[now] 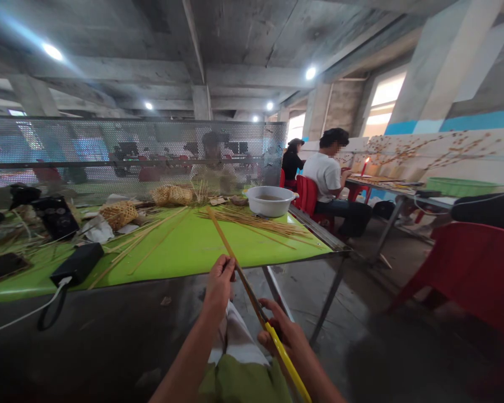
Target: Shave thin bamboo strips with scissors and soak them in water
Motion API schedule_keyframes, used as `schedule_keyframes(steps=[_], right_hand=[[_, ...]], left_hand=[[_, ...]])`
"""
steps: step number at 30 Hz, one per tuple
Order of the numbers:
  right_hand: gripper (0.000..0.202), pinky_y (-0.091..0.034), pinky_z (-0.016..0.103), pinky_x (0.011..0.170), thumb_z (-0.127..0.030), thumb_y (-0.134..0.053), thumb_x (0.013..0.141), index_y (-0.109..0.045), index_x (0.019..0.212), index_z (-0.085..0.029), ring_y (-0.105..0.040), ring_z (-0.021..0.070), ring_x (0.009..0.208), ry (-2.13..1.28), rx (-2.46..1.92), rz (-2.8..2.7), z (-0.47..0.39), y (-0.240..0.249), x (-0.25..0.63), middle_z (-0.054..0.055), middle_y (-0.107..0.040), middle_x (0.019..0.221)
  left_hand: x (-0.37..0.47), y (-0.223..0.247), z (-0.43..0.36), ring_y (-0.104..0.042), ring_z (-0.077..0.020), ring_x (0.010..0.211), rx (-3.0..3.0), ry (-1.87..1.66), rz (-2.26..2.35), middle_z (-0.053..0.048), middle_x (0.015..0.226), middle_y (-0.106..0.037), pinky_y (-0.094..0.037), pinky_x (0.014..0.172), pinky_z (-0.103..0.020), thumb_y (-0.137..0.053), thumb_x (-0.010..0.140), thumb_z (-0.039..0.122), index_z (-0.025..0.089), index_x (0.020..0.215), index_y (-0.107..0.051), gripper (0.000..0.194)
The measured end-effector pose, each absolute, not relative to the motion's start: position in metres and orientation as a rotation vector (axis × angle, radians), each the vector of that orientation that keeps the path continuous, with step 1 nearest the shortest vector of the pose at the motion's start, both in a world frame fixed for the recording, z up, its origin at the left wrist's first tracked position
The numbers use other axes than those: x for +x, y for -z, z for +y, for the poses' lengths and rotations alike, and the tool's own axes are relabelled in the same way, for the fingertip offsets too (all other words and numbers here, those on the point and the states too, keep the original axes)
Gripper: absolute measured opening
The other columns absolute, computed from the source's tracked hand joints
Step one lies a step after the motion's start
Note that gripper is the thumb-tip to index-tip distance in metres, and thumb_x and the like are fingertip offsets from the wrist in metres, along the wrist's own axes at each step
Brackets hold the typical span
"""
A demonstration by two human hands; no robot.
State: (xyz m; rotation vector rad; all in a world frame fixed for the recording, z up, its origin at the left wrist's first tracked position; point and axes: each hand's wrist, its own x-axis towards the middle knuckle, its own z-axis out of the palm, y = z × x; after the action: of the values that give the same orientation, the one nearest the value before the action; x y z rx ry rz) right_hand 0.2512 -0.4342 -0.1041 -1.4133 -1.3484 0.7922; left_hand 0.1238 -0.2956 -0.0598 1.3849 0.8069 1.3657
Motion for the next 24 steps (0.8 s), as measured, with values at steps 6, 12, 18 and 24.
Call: schedule_keyframes(steps=[6, 12, 18, 24], right_hand=[[0.068, -0.027, 0.022, 0.048, -0.065, -0.058, 0.078, -0.049, 0.129, -0.022, -0.038, 0.0093, 0.050, -0.840, -1.418, -1.298, -0.435, 0.108, 0.254, -0.006, -0.045, 0.064], [0.072, -0.024, 0.022, 0.048, -0.067, -0.058, 0.077, -0.047, 0.130, -0.019, -0.034, 0.0089, 0.049, -0.874, -1.413, -1.349, -0.438, 0.106, 0.261, -0.007, -0.041, 0.061], [0.075, -0.019, 0.023, 0.051, -0.069, -0.055, 0.078, -0.046, 0.133, -0.018, -0.030, 0.0095, 0.053, -0.848, -1.390, -1.428, -0.440, 0.104, 0.262, -0.007, -0.035, 0.061], [0.075, -0.022, 0.023, 0.051, -0.069, -0.053, 0.080, -0.043, 0.136, -0.020, -0.032, 0.0102, 0.054, -0.822, -1.386, -1.427, -0.444, 0.100, 0.258, -0.006, -0.038, 0.064]], left_hand=[[0.121, 0.058, -0.294, -0.039, -0.0105, 0.055, 1.334, -1.322, 0.773, 0.005, 0.061, -0.042, -0.033, 0.054, -0.022, -0.056, 0.082, 0.050, 0.021, 0.069, -0.048, 0.033], [0.111, 0.044, -0.287, -0.042, -0.0107, 0.054, 1.329, -1.304, 0.806, 0.005, 0.056, -0.045, -0.034, 0.054, -0.023, -0.057, 0.080, 0.051, 0.020, 0.068, -0.050, 0.034], [0.106, 0.040, -0.285, -0.042, -0.0108, 0.054, 1.401, -1.304, 0.832, 0.005, 0.057, -0.046, -0.033, 0.054, -0.023, -0.058, 0.080, 0.046, 0.021, 0.069, -0.050, 0.029], [0.108, 0.044, -0.288, -0.042, -0.0114, 0.057, 1.478, -1.352, 0.820, 0.005, 0.059, -0.045, -0.034, 0.057, -0.023, -0.056, 0.083, 0.042, 0.021, 0.070, -0.050, 0.025]])
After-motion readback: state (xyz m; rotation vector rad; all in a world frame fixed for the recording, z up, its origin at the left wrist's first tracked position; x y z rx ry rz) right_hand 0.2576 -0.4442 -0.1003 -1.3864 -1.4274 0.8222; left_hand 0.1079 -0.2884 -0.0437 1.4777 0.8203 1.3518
